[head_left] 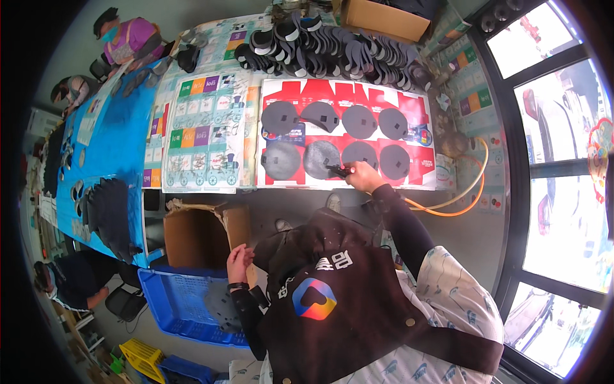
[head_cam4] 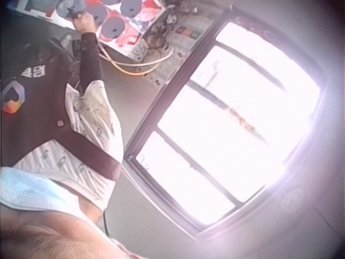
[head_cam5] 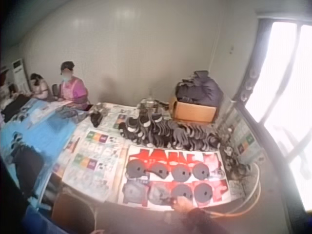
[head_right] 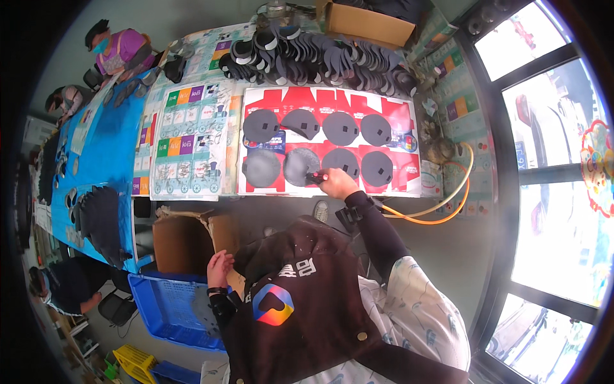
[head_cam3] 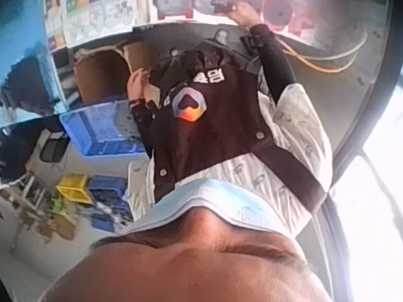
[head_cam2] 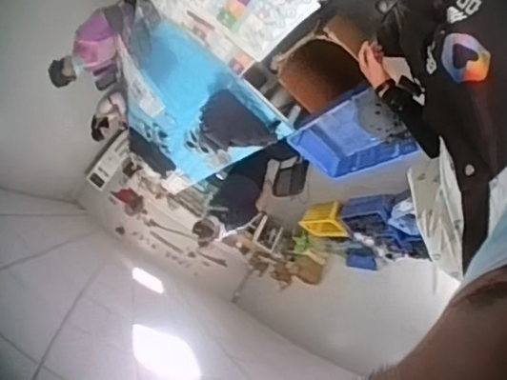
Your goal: Applying adhesive and assembling circular components for shoe manufacturing at a workstation.
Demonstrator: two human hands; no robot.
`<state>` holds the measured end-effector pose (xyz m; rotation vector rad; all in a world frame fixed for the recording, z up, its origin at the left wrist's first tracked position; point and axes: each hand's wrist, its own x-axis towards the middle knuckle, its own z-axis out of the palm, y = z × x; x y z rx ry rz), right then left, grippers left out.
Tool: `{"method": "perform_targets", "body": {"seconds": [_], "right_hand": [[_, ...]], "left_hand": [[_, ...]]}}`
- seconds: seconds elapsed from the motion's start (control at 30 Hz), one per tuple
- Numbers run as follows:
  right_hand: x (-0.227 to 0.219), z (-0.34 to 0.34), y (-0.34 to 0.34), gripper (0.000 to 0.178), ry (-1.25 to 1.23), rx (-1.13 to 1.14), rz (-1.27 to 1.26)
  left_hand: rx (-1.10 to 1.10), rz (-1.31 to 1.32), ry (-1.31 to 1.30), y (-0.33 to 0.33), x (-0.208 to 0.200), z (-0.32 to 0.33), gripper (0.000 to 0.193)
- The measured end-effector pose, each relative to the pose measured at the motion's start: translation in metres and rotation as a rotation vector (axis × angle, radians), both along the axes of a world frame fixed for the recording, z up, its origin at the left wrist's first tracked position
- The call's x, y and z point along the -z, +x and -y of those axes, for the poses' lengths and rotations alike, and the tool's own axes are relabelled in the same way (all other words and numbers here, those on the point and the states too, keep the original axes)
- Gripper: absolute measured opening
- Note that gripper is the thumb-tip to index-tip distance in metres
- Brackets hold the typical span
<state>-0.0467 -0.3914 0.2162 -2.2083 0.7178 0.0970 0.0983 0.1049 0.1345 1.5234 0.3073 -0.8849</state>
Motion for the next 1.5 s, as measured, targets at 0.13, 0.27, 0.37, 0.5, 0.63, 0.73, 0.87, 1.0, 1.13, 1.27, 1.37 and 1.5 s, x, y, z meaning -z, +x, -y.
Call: {"method": "perform_targets", "body": {"seconds": [0.13,0.27,0.37,0.5,0.63,0.73,0.87,1.0,1.13,1.27,1.37,1.5], "right_hand": [[-0.002,0.000,0.002,0.026,-0.122,0.246,0.011],[0.016,0.012,-0.001,0.028,-0.073,-0.039,0.009],[-0.002,0.016,-0.017,0.031,-0.197,0.065,-0.135],[0.003,0.067,-0.057,0.038,-0.178,0.218,-0.062],[-0.003,0.073,-0.080,0.037,-0.143,0.374,-0.013],[-0.002,0.070,-0.082,0.032,-0.188,0.455,-0.059],[0.014,0.075,-0.091,0.025,-0.107,0.327,-0.026],[0.008,0.083,-0.091,0.025,-0.191,0.273,-0.106],[0.011,0.094,-0.090,0.025,-0.124,0.171,-0.001],[0.004,0.100,-0.086,0.025,-0.174,0.218,0.005],[0.003,0.106,-0.096,0.025,-0.193,0.300,0.013],[0.001,0.099,-0.111,0.025,-0.187,0.360,-0.103]], "left_hand": [[-0.006,-0.015,-0.018,-0.005,0.006,-0.007,0.024],[0.014,-0.043,0.020,-0.010,0.006,-0.003,0.024],[0.032,-0.037,0.034,-0.010,0.005,-0.003,0.026],[0.092,-0.047,0.068,-0.007,0.003,0.011,0.029],[0.098,-0.040,0.092,-0.009,0.000,0.017,0.025],[0.108,-0.053,0.107,-0.009,-0.001,0.030,0.025],[0.179,-0.051,0.100,-0.003,-0.006,0.048,0.032],[0.159,-0.039,0.095,-0.003,-0.007,0.056,0.030],[0.199,-0.025,0.090,-0.004,-0.006,0.068,0.029],[0.192,-0.023,0.122,-0.009,-0.008,0.075,0.030],[0.203,-0.026,0.118,-0.008,-0.011,0.086,0.030],[0.200,-0.040,0.112,-0.007,-0.006,0.085,0.030]]}}
